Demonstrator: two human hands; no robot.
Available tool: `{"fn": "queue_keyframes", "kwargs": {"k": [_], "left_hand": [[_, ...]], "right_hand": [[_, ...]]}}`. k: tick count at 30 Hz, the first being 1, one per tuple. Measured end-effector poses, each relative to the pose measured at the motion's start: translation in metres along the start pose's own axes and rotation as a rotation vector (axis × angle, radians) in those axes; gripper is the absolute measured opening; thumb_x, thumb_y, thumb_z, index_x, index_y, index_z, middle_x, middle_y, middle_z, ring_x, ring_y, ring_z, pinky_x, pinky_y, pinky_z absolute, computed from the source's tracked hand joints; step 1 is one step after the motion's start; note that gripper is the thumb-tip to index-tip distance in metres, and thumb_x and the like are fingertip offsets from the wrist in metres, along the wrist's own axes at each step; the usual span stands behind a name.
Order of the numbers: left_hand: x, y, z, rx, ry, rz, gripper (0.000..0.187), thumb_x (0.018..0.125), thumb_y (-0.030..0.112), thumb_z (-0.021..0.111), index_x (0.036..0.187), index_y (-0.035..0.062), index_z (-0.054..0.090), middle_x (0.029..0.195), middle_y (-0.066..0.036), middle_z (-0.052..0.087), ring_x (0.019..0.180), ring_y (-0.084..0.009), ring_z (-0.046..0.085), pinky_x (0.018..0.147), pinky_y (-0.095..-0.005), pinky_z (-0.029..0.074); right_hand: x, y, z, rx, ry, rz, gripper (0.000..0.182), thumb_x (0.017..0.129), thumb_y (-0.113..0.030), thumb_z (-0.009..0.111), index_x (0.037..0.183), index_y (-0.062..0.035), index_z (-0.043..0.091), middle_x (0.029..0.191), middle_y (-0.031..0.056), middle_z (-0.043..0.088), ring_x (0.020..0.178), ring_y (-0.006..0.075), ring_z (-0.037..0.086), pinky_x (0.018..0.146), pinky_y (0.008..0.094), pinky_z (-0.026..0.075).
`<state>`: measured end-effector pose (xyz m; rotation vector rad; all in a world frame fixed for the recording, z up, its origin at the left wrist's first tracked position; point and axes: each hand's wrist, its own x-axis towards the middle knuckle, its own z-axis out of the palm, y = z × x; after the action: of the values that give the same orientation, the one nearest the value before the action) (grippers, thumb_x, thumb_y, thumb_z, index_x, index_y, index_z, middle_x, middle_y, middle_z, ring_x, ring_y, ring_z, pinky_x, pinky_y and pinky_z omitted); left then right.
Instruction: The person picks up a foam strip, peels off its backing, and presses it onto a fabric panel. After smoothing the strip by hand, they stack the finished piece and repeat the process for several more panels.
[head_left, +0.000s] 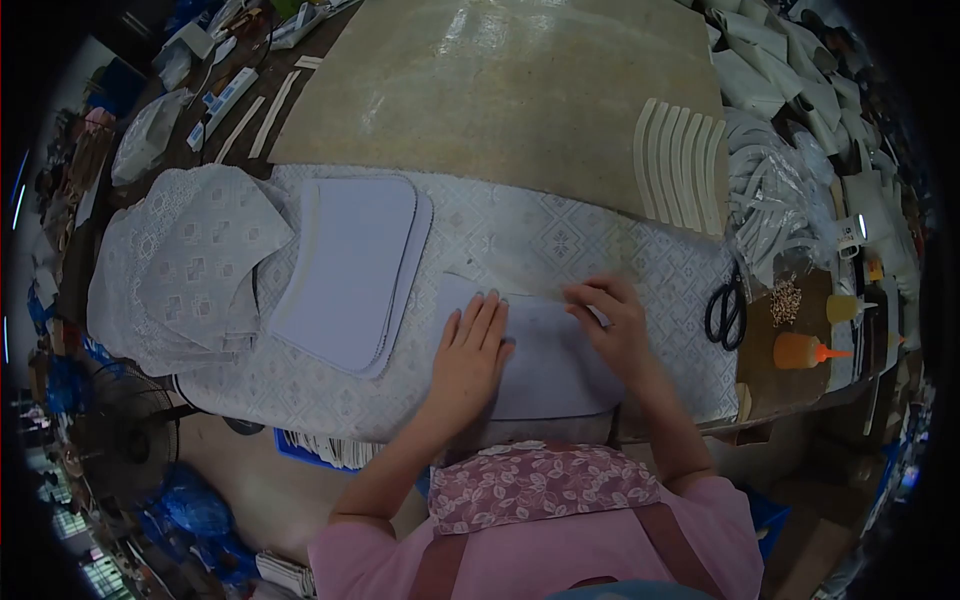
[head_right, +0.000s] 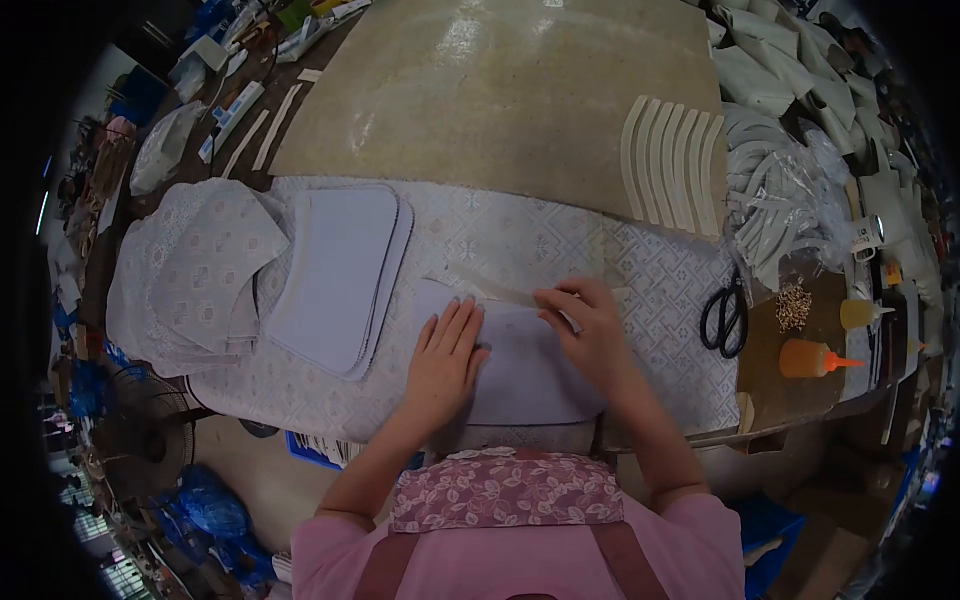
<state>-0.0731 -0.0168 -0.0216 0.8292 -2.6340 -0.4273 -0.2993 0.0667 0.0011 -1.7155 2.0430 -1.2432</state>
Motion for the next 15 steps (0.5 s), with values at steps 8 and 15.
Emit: {"fn": "queue_keyframes", "kwargs": {"k": [8,15], "left_hand": [[-0.014,-0.006,-0.014,-0.263,0.132,-0.129,0.034,0.093,0.007,0.065,0.126,-0.0022,0.061,0.137,-0.017,0.057,0.115,-0.0371,0.059,0.101,-0.0433,0.048],[-0.003,-0.023,-0.011,-0.211,0.062,-0.157,0.044,0.093,0.007,0.064,0.136,0.0028,0.056,0.144,-0.015,0.055,0.124,-0.0365,0.053,0.105,-0.0446,0.044]], "right_hand": [[0.004,0.003,0.025,-0.063,-0.154,-0.136,0.024,0.08,-0.008,0.078,0.103,-0.0105,0.076,0.099,0.0046,0.064,0.095,0.0249,0.061,0.084,0.0385,0.048],[0.003,0.004,0.034,-0.032,-0.192,-0.08,0.026,0.078,-0.008,0.079,0.104,-0.0106,0.076,0.099,0.0041,0.063,0.095,0.0252,0.06,0.087,0.0392,0.047]]}}
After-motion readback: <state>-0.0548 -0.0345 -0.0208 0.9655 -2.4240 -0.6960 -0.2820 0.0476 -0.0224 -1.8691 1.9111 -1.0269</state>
